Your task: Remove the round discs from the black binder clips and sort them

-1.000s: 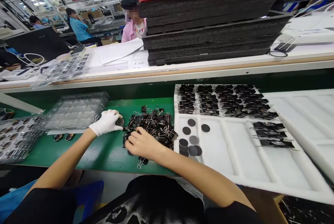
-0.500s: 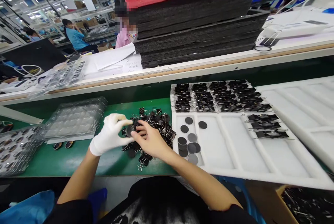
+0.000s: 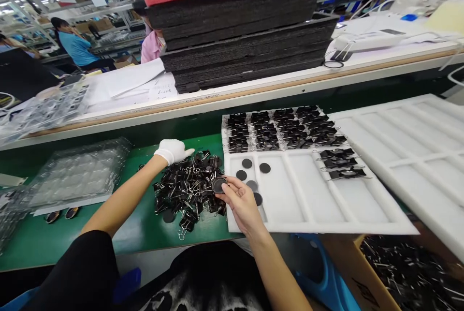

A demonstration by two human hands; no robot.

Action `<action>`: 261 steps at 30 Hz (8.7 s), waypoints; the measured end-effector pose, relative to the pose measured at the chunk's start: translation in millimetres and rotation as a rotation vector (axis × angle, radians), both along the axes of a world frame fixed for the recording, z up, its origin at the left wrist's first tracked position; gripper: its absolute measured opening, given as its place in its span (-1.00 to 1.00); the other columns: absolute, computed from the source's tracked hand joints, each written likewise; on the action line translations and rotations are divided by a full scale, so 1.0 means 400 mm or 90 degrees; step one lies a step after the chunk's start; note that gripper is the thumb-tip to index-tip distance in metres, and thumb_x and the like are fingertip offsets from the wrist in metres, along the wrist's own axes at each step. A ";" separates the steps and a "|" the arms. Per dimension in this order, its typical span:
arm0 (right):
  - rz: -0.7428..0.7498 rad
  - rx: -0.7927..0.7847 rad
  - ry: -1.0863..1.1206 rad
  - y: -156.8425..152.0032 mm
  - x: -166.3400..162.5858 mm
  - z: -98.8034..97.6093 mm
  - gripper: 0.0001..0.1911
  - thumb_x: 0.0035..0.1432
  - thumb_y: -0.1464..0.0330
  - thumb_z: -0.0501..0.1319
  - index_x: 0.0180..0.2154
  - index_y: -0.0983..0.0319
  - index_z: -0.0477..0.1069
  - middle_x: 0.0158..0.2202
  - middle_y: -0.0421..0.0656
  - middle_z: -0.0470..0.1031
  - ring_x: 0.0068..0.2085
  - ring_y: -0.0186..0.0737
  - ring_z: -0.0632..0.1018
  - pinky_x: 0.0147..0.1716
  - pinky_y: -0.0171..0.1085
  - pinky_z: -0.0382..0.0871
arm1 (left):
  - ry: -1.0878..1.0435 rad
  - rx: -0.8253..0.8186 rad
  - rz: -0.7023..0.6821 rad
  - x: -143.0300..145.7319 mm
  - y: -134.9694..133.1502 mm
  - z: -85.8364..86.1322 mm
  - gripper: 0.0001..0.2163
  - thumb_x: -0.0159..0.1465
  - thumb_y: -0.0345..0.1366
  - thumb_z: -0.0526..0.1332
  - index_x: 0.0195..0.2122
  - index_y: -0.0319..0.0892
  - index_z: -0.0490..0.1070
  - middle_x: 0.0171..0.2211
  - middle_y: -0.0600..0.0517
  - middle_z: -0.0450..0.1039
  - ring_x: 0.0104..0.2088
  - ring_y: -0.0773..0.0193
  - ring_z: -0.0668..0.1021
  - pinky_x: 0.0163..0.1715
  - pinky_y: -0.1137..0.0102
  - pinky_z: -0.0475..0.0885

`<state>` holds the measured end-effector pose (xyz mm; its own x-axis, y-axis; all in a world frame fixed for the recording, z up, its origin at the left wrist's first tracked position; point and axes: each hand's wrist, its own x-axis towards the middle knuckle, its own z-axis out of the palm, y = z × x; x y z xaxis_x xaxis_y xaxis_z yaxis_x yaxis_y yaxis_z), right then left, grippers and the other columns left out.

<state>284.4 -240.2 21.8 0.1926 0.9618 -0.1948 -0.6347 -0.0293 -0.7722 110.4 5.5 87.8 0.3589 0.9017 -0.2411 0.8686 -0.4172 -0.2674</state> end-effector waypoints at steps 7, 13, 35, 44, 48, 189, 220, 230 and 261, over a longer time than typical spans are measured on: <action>0.026 0.036 0.020 -0.021 0.016 0.011 -0.69 0.08 0.21 0.51 -0.16 0.17 0.56 -0.11 -0.12 0.64 -0.17 -0.25 0.63 -0.10 -0.22 0.63 | -0.075 0.032 -0.033 -0.025 -0.067 0.048 -0.41 0.46 0.03 -0.17 -0.34 -0.20 0.56 -0.31 -0.21 0.61 -0.25 -0.01 0.64 -0.25 0.24 0.42; 0.137 0.142 -0.034 -0.019 -0.004 0.051 -0.79 0.13 0.28 0.48 -0.16 0.10 0.62 0.33 -0.08 0.36 -0.09 -0.23 0.64 -0.15 -0.24 0.64 | -0.567 -0.048 -0.153 -0.047 -0.326 0.015 -0.48 0.52 -0.09 -0.20 -0.60 -0.11 0.10 -0.64 0.05 0.26 -0.59 0.32 0.35 -0.45 0.36 0.26; 0.280 0.120 -0.207 -0.022 0.027 0.060 -0.83 0.06 0.31 0.50 -0.24 0.15 0.67 -0.08 -0.08 0.64 -0.27 -0.19 0.68 -0.26 -0.25 0.66 | -0.539 -0.162 -0.152 -0.078 -0.473 0.004 -0.57 0.17 -0.13 0.27 -0.66 -0.13 0.04 -0.74 0.21 0.06 -0.66 0.46 0.12 -0.61 0.41 0.03; 0.109 0.018 -0.081 0.003 0.043 0.053 -0.72 0.04 0.22 0.53 -0.21 0.15 0.63 -0.31 -0.18 0.62 -0.28 -0.25 0.63 -0.30 -0.27 0.66 | -0.543 -0.242 -0.095 -0.075 -0.466 0.019 -0.60 0.27 -0.15 0.16 -0.66 -0.14 0.10 -0.75 0.19 0.16 -0.67 0.46 0.16 -0.59 0.44 0.11; 0.109 0.005 -0.085 0.004 0.048 0.047 -0.68 0.01 0.19 0.55 -0.22 0.17 0.62 -0.30 -0.17 0.63 -0.31 -0.23 0.63 -0.29 -0.22 0.66 | -0.532 -0.311 -0.105 -0.071 -0.474 0.008 -0.62 0.30 -0.13 0.14 -0.62 -0.14 0.14 -0.71 0.18 0.21 -0.64 0.44 0.21 -0.57 0.44 0.13; -0.158 -0.105 -1.171 -0.262 0.886 -0.108 -0.68 0.28 0.21 0.19 -0.01 0.12 0.58 0.31 0.11 0.12 0.34 0.33 0.16 0.22 0.32 0.09 | -0.646 -0.176 -0.389 0.263 -0.638 -0.199 -0.77 0.42 -0.31 0.09 -0.10 -0.05 0.56 -0.30 0.05 0.68 -0.34 0.23 0.68 -0.28 0.34 0.54; -0.006 0.095 -1.098 0.057 0.199 -0.051 -0.59 0.42 0.28 -0.02 0.11 0.27 0.46 0.00 0.11 0.56 -0.05 0.09 0.61 -0.11 -0.01 0.47 | -0.350 0.167 0.175 -0.523 -0.091 -0.191 -0.53 0.26 0.11 0.22 -0.05 -0.19 0.54 -0.07 -0.16 0.53 -0.08 0.00 0.60 -0.03 0.23 0.49; 0.089 0.186 -0.455 -0.012 -0.056 0.112 -0.80 0.32 0.19 0.27 -0.12 0.16 0.54 -0.16 -0.11 0.54 -0.34 -0.25 0.62 -0.32 -0.23 0.53 | -0.488 0.316 -0.328 -0.211 -0.359 -0.029 -0.66 0.24 -0.01 0.33 -0.16 -0.18 0.49 -0.27 -0.04 0.62 -0.32 0.18 0.64 -0.31 0.33 0.49; 0.152 0.093 -0.334 -0.104 -0.029 -0.016 -0.77 0.23 0.15 0.37 -0.21 0.18 0.58 -0.35 -0.13 0.62 -0.36 -0.24 0.59 -0.36 -0.31 0.53 | -0.247 0.160 -0.162 -0.069 -0.266 -0.035 -0.58 0.38 0.06 0.16 -0.35 -0.21 0.52 -0.37 -0.13 0.50 -0.26 0.03 0.56 -0.21 0.21 0.31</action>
